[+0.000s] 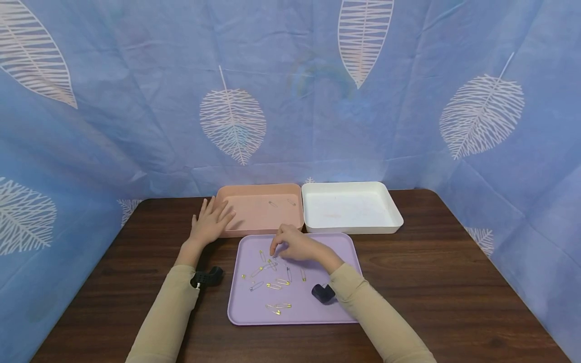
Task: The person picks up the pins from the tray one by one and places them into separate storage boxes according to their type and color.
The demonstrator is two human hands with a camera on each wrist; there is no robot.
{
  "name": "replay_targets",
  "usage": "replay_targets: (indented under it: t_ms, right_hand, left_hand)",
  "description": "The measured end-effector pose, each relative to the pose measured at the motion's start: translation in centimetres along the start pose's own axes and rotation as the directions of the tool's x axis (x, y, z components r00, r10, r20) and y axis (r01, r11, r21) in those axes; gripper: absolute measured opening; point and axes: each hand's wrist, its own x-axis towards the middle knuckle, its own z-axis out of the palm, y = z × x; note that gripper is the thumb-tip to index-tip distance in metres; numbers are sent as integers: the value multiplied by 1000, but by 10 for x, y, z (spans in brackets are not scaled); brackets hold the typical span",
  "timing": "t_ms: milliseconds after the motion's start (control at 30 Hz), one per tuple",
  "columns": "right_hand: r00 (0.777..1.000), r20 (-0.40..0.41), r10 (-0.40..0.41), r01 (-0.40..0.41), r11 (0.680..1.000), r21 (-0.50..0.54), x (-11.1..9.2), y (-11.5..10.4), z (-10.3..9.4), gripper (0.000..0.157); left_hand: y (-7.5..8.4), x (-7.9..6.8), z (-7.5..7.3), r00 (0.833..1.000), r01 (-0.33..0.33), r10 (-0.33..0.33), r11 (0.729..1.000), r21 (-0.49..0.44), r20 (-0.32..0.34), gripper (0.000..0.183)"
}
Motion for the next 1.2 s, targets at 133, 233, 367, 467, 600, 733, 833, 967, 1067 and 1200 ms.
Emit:
replay_targets:
  t_ms: [133, 233, 367, 467, 600, 733, 833, 967, 1067, 1200]
  right_hand:
    - [1000, 21, 2, -2, 1000, -27, 0, 0, 1, 19]
    - [999, 37, 7, -6, 999, -39, 0, 0, 1, 20]
    - [998, 65, 25, -21, 998, -64, 1, -1, 2, 21]
    - [997, 71, 39, -32, 995, -91, 2, -1, 3, 18]
    - [997, 52, 50, -43, 991, -126, 2, -2, 3, 15]
    - [997, 32, 66, -60, 985, -159, 2, -3, 2, 12]
    - [995, 21, 97, -91, 979, -184, 1, -6, 2, 13]
    - [989, 15, 146, -140, 968, -209, 0, -9, 2, 15]
    - [985, 15, 172, -164, 962, -217, 0, -10, 3, 15]
    - [982, 17, 190, -181, 959, -219, 0, -9, 4, 16]
  left_hand:
    - [0, 0, 1, 1000, -7, 7, 1000, -9, -2, 77]
    - [0, 0, 1, 1000, -7, 7, 1000, -4, 2, 78]
    - [0, 0, 0, 1000, -1, 1, 1000, 0, 6, 77]
    - [1, -1, 0, 1000, 3, -3, 1000, -2, 6, 77]
    - [2, 0, -1, 1000, 5, -5, 1000, 3, 9, 78]
    - [2, 1, -1, 1000, 5, -5, 1000, 7, 12, 77]
    - [2, 1, -2, 1000, 6, -6, 1000, 2, 12, 75]
    - [2, 0, -2, 1000, 7, -7, 1000, 2, 15, 74]
    - [1, 0, -2, 1000, 6, -6, 1000, 4, 14, 75]
    - [1, 0, -1, 1000, 4, -4, 1000, 4, 10, 76]
